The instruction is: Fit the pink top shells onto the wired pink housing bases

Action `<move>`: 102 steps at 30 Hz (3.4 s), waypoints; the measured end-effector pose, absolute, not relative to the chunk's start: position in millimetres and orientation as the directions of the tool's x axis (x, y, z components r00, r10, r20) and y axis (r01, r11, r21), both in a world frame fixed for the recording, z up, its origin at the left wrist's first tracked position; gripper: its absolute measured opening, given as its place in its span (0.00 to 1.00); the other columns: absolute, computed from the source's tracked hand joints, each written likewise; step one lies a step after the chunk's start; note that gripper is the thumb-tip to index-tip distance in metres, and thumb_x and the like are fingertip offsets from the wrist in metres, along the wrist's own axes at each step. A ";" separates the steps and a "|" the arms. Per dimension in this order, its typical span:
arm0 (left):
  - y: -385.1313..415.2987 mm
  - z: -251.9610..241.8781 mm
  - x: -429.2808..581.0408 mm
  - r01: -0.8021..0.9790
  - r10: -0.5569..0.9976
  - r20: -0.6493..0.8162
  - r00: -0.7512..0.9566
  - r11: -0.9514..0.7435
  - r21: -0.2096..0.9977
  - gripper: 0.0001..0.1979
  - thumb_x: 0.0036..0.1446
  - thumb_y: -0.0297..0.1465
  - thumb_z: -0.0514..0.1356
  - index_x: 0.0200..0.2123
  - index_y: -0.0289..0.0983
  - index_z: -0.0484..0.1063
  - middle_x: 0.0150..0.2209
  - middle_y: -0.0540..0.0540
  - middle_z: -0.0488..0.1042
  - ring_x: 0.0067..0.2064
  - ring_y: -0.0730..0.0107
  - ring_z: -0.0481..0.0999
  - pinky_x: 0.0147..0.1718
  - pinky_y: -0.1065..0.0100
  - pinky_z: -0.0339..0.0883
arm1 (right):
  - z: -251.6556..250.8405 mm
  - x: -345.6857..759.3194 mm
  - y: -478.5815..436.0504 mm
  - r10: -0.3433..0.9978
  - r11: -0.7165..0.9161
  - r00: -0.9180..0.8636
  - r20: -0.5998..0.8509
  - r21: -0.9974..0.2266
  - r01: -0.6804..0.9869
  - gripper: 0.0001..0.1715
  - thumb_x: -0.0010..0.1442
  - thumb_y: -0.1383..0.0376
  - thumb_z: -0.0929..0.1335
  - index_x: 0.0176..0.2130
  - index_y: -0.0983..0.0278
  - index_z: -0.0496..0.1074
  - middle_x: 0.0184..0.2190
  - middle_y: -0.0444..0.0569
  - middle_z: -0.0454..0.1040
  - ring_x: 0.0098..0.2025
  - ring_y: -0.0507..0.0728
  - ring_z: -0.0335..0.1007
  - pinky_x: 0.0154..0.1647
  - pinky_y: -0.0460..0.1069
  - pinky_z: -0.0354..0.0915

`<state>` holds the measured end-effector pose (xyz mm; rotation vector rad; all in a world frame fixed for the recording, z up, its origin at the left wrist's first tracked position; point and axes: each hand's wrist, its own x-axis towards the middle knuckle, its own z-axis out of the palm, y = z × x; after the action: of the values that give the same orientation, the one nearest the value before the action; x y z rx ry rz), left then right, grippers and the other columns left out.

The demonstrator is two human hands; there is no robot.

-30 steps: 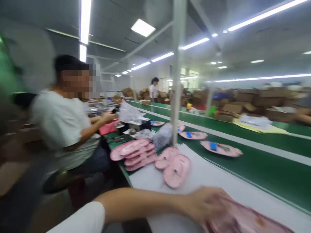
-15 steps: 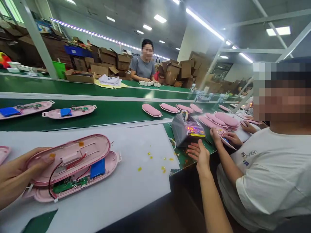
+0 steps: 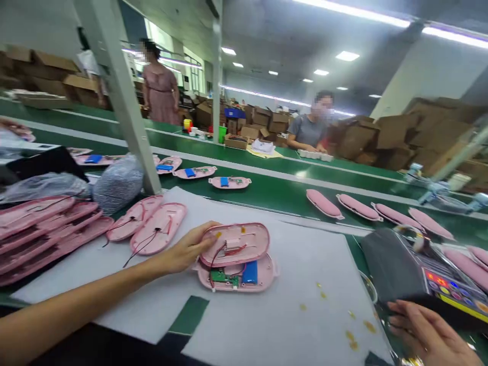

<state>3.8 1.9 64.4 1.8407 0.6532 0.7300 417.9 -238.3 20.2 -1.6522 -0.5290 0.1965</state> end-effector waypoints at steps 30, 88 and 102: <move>-24.4 47.7 -1.4 -0.492 0.802 0.121 0.585 0.232 0.839 0.21 0.49 0.40 0.59 0.44 0.34 0.66 0.36 0.47 0.69 0.29 0.73 0.69 0.27 0.70 0.68 | 67.9 140.9 -74.2 0.892 0.301 -0.255 0.373 -0.068 0.951 0.18 0.67 0.58 0.59 0.31 0.62 0.70 0.30 0.46 0.67 0.31 0.52 0.62 0.26 0.47 0.47; -26.6 44.0 0.5 -0.019 0.748 0.314 0.584 -0.374 0.927 0.24 0.55 0.28 0.60 0.56 0.35 0.63 0.52 0.42 0.71 0.52 0.59 0.71 0.51 0.62 0.66 | 82.6 214.8 -73.4 0.731 0.149 0.140 0.668 -0.356 0.923 0.10 0.56 0.58 0.70 0.36 0.60 0.78 0.32 0.44 0.74 0.28 0.51 0.68 0.29 0.48 0.61; -32.7 59.4 -14.4 0.149 0.596 0.360 0.718 -0.637 0.756 0.30 0.53 0.17 0.48 0.59 0.40 0.62 0.59 0.44 0.67 0.59 0.66 0.67 0.59 0.63 0.59 | 77.7 249.2 -144.7 0.851 -0.072 0.314 0.421 -0.498 0.864 0.18 0.58 0.48 0.64 0.31 0.58 0.72 0.29 0.42 0.74 0.26 0.52 0.68 0.29 0.48 0.61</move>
<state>-14.4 -32.7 59.4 2.1901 0.5621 0.7850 249.2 -144.7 77.7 -1.8982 -1.5185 -0.0244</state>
